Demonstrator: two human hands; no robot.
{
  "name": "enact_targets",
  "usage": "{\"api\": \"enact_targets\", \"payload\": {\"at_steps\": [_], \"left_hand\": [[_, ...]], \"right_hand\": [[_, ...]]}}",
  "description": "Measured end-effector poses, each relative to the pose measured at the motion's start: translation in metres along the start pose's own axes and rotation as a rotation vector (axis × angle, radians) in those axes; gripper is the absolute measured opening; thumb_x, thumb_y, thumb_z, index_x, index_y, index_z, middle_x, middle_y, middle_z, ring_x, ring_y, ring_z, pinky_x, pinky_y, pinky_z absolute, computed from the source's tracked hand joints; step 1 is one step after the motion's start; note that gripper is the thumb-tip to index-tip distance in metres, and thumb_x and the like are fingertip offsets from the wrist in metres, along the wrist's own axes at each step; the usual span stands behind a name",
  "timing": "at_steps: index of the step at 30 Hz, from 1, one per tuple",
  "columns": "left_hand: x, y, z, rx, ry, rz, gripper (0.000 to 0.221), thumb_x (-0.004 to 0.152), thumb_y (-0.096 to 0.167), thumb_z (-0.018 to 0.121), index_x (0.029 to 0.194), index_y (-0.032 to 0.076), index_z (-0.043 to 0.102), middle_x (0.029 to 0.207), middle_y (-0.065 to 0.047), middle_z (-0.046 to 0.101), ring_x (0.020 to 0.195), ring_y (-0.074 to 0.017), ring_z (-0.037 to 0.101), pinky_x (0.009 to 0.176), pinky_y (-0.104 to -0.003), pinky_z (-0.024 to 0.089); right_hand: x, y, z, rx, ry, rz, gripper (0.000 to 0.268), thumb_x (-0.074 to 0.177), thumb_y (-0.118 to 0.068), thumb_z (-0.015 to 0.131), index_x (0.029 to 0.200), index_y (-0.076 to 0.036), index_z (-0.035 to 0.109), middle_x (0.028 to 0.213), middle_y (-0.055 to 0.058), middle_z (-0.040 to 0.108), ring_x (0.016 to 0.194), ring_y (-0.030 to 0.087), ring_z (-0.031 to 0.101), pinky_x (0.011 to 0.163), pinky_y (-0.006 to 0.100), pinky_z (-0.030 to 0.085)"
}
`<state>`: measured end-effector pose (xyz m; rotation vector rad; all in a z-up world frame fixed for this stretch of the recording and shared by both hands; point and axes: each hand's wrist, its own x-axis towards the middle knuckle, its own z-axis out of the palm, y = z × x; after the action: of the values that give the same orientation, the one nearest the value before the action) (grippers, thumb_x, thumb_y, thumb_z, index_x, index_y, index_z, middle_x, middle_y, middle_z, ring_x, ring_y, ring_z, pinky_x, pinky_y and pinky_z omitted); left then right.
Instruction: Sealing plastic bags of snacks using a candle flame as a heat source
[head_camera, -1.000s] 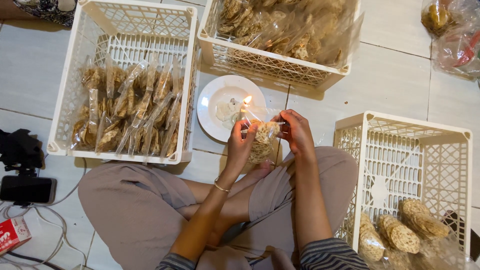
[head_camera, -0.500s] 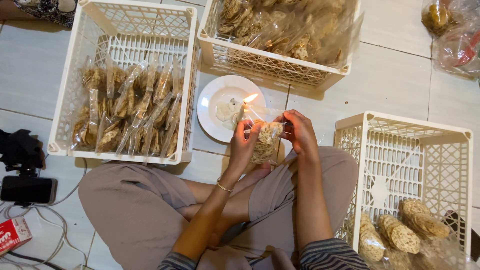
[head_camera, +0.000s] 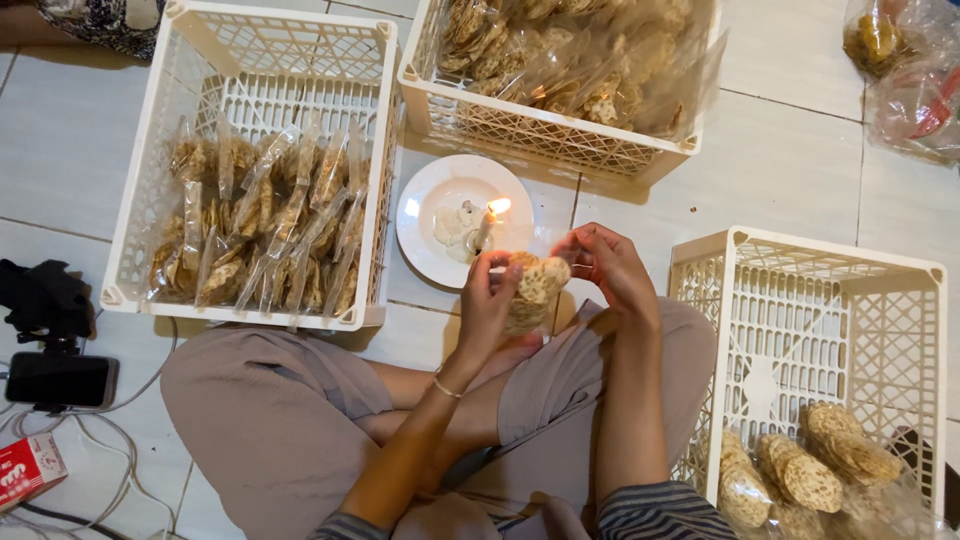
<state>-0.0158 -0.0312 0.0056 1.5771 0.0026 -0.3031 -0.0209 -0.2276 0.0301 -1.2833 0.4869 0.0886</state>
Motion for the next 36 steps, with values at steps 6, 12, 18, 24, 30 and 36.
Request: {"api": "enact_targets", "payload": {"at_steps": [6,12,18,24,30,36], "left_hand": [[-0.006,-0.012,-0.027,0.076,-0.012,0.100,0.030,0.096,0.036,0.071,0.112,0.011,0.068,0.106,-0.006,0.064,0.088,-0.0133,0.066,0.078,-0.028,0.052],[-0.014,0.012,-0.042,0.083,-0.055,0.110,0.030,0.098,0.033,0.071,0.113,0.008,0.067,0.105,-0.006,0.063,0.089,-0.0124,0.061,0.081,-0.027,0.050],[-0.014,-0.019,-0.050,-0.035,-0.062,0.052,0.038,0.095,0.027,0.073,0.125,0.007,0.063,0.119,-0.012,0.064,0.104,-0.0212,0.067,0.095,-0.037,0.052],[-0.014,0.017,-0.058,-0.127,0.018,0.129,0.024,0.101,0.024,0.065,0.120,0.009,0.065,0.110,-0.006,0.068,0.104,-0.0117,0.064,0.098,-0.033,0.050],[-0.015,0.028,-0.055,-0.147,0.161,0.142,0.017,0.106,0.022,0.058,0.101,0.008,0.065,0.087,-0.008,0.073,0.091,-0.0101,0.067,0.090,-0.031,0.051],[-0.020,0.035,-0.051,-0.112,0.194,0.190,0.017,0.106,0.019,0.059,0.098,0.006,0.065,0.085,-0.009,0.073,0.089,-0.0116,0.068,0.088,-0.031,0.051]], "right_hand": [[-0.015,-0.015,0.021,-0.228,-0.189,-0.096,0.033,0.096,-0.031,0.071,0.115,-0.003,0.072,0.097,0.007,0.073,0.093,0.013,0.066,0.087,0.031,0.057],[-0.007,0.001,0.034,-0.249,-0.201,-0.166,0.013,0.091,-0.017,0.079,0.094,-0.005,0.078,0.080,0.006,0.078,0.078,0.008,0.070,0.070,0.025,0.060],[-0.004,0.014,0.044,-0.245,-0.187,-0.177,0.012,0.088,-0.017,0.082,0.089,-0.006,0.080,0.074,0.002,0.077,0.069,0.004,0.069,0.063,0.020,0.060],[-0.006,0.016,0.057,-0.246,-0.234,-0.195,0.010,0.089,-0.014,0.081,0.091,-0.005,0.080,0.074,0.001,0.076,0.068,0.003,0.067,0.063,0.019,0.059],[-0.010,0.020,0.069,-0.229,-0.246,-0.198,0.009,0.089,-0.012,0.080,0.094,-0.005,0.080,0.079,0.003,0.078,0.074,0.003,0.068,0.067,0.021,0.060],[-0.017,0.012,0.072,-0.273,-0.239,-0.252,0.022,0.085,-0.008,0.083,0.106,-0.003,0.078,0.090,0.007,0.079,0.084,0.010,0.071,0.080,0.029,0.061]]}}
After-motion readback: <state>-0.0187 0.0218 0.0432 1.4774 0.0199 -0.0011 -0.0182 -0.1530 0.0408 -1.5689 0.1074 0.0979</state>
